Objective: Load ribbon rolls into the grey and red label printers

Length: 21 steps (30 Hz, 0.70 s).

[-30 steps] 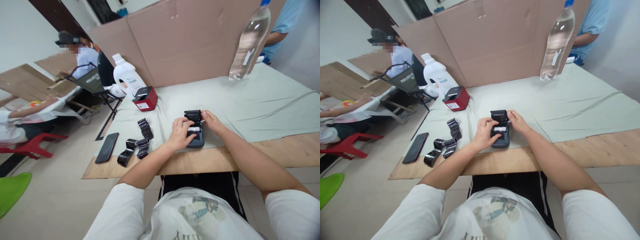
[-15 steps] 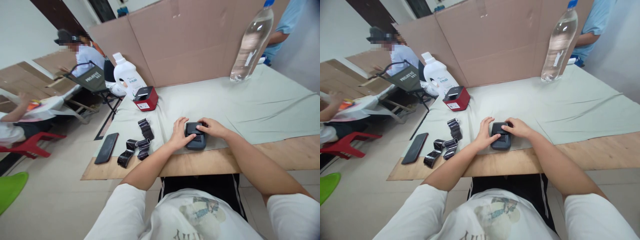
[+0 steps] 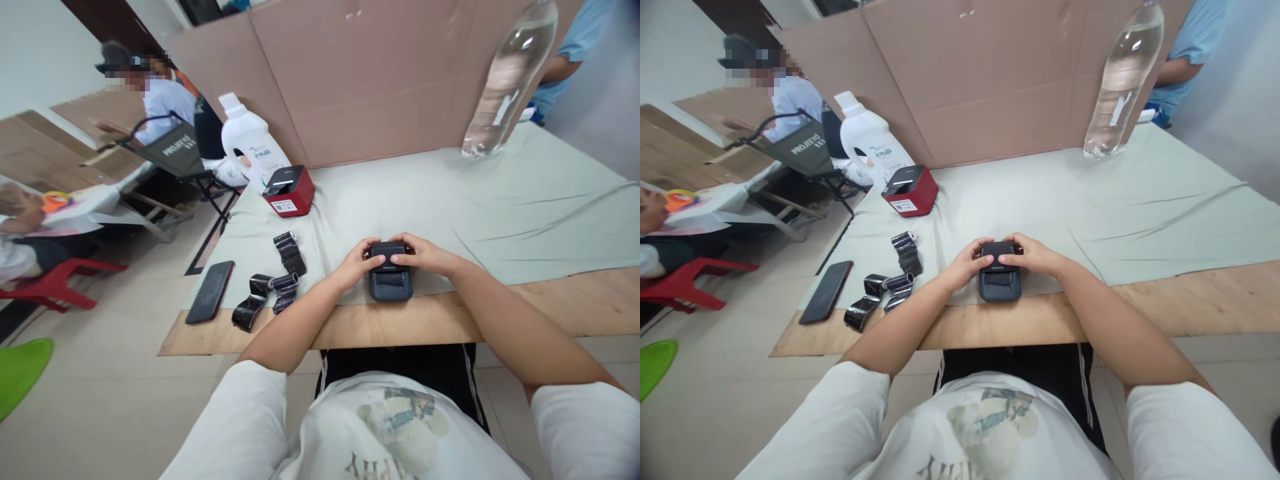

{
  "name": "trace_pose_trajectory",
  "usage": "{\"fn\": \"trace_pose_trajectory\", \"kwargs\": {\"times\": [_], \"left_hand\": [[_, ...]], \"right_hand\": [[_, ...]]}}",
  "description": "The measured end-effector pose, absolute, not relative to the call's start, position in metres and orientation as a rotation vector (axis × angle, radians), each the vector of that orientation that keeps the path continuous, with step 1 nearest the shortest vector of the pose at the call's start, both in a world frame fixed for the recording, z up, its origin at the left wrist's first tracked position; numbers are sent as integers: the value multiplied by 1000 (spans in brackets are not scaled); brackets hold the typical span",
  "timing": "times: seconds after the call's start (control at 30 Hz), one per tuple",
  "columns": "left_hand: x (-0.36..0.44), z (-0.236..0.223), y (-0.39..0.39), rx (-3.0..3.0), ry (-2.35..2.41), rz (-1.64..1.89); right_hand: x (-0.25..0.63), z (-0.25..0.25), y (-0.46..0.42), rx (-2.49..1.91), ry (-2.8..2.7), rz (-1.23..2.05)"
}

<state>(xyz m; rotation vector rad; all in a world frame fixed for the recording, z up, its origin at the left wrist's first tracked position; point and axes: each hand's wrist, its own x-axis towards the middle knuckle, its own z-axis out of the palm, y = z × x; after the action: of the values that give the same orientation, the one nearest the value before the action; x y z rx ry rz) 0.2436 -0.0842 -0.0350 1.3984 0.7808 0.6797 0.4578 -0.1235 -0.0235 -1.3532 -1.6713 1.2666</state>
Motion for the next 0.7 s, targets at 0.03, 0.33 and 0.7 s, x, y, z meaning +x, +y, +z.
{"fn": "trace_pose_trajectory", "kwargs": {"times": [0.03, 0.33, 0.7], "left_hand": [[244, -34, -84, 1397, 777, 687], [244, -25, -86, 1258, 807, 825], [248, -49, -72, 1267, 1222, 1102]], "right_hand": [[457, -22, -124, -1342, -1665, 1266], [445, -35, -120, -1246, -1436, 1270], [400, -44, -150, -1575, -1960, 383]]}}
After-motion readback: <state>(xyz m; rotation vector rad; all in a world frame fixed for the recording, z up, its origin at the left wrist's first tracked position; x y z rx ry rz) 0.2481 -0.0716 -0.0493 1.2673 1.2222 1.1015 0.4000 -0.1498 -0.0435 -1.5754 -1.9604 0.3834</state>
